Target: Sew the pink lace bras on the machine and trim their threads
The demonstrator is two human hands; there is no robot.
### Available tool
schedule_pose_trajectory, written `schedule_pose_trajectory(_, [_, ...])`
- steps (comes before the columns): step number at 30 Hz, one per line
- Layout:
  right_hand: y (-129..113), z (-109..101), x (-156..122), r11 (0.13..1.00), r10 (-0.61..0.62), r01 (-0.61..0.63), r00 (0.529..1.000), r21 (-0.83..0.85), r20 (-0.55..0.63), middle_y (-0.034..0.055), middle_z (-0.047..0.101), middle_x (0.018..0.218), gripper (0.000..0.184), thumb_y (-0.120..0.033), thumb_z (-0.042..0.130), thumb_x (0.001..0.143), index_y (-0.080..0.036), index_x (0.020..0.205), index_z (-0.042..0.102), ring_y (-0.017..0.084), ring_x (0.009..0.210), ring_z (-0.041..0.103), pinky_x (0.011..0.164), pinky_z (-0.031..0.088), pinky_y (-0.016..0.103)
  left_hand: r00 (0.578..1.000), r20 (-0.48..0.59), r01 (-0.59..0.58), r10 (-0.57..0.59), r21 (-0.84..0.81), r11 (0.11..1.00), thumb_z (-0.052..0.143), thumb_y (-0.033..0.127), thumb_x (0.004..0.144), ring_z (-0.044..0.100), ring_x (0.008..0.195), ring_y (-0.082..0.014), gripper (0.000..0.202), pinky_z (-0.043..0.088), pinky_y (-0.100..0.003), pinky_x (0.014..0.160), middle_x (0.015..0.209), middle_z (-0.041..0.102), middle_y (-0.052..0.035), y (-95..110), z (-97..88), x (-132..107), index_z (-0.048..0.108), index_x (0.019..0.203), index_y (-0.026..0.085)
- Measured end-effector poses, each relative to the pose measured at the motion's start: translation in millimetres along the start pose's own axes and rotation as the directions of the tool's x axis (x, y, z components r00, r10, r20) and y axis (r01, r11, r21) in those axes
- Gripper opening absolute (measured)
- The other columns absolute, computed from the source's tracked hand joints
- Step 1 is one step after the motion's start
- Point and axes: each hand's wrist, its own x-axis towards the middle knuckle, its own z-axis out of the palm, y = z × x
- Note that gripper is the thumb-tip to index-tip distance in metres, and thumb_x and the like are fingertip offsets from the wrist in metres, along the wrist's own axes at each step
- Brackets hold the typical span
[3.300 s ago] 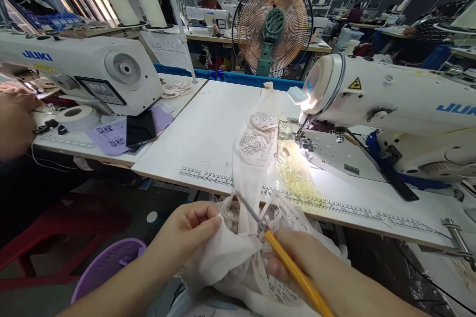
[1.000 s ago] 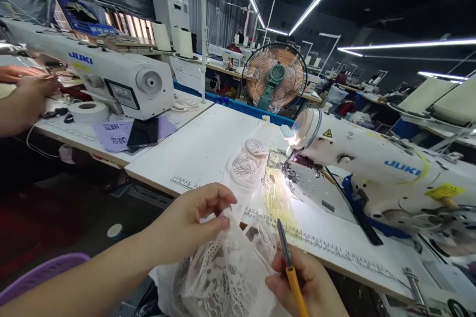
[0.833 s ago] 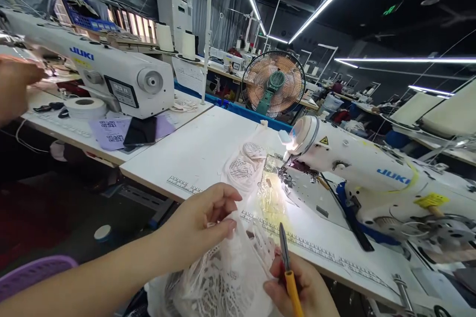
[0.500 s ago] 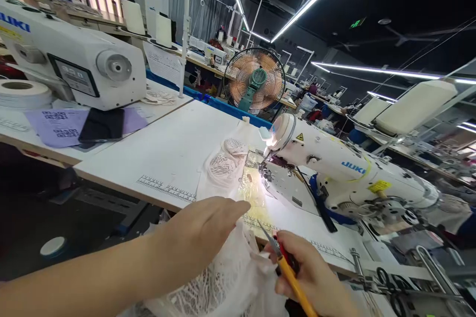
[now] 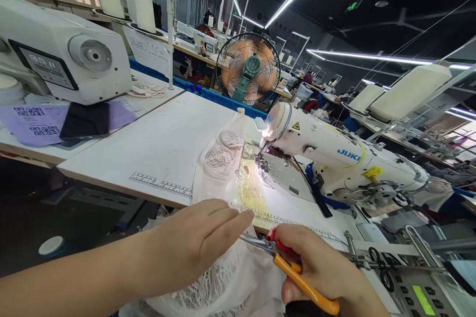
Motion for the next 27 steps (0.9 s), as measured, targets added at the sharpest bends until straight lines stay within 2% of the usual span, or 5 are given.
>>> schedule_pose_trajectory(5, [7, 13, 6, 0.961, -0.144, 0.117, 0.985, 0.252, 0.094, -0.0046, 0.040, 0.054, 0.075, -0.091, 0.034, 0.060, -0.018, 0.063, 0.049, 0.009, 0.049, 0.033, 0.045, 0.025, 0.022, 0.994, 0.031, 0.104, -0.103, -0.035, 0.994, 0.041, 0.001, 0.083, 0.064, 0.083, -0.0173, 0.069, 0.051, -0.026, 0.078, 0.094, 0.068, -0.0060, -1, 4.8, -9, 0.014, 0.144, 0.018])
schedule_pose_trajectory(9, [10, 24, 9, 0.934, -0.125, 0.131, 0.991, 0.333, -0.039, -0.0059, 0.035, 0.048, 0.073, -0.089, 0.037, 0.061, -0.017, 0.058, 0.049, 0.008, 0.045, 0.031, 0.043, 0.023, 0.022, 0.966, -0.014, 0.253, -0.257, -0.138, 0.958, 0.038, 0.006, 0.085, 0.065, 0.077, -0.0142, 0.062, 0.052, -0.024, 0.074, 0.087, 0.068, -0.0012, -4, 5.7, -13, 0.021, 0.141, 0.026])
schedule_pose_trajectory(14, [3, 23, 22, 0.967, -0.063, 0.137, 0.945, 0.213, -0.322, 0.0008, 0.050, 0.072, 0.064, -0.078, 0.062, 0.057, -0.018, 0.078, 0.051, 0.014, 0.063, 0.044, 0.055, 0.036, 0.026, 0.790, 0.155, 0.597, -0.593, -0.411, 0.689, 0.047, 0.018, 0.086, 0.063, 0.064, -0.0082, 0.040, 0.051, -0.013, 0.057, 0.082, 0.063, 0.0032, -7, -8.6, -9, 0.040, 0.124, 0.030])
schedule_pose_trajectory(21, [6, 54, 47, 0.861, -0.044, 0.178, 0.960, 0.477, -0.277, 0.0013, 0.052, 0.081, 0.041, -0.048, 0.074, 0.064, -0.021, 0.080, 0.047, 0.016, 0.070, 0.049, 0.061, 0.041, 0.027, 0.534, 0.204, 0.809, -0.821, -0.405, 0.426, 0.066, 0.038, 0.073, 0.065, 0.058, -0.0098, 0.040, 0.053, -0.011, 0.051, 0.080, 0.067, 0.0037, -13, -17.3, -11, 0.052, 0.110, 0.032])
schedule_pose_trajectory(27, [2, 61, 46, 0.774, -0.002, 0.171, 0.963, 0.610, -0.268, -0.0044, 0.045, 0.071, 0.033, -0.029, 0.073, 0.065, -0.021, 0.071, 0.041, 0.010, 0.061, 0.040, 0.051, 0.035, 0.020, 0.469, 0.115, 0.825, -0.876, -0.412, 0.387, 0.069, 0.045, 0.068, 0.066, 0.062, -0.0115, 0.040, 0.054, -0.011, 0.053, 0.077, 0.066, 0.0034, -8, -15.0, -16, 0.057, 0.104, 0.031])
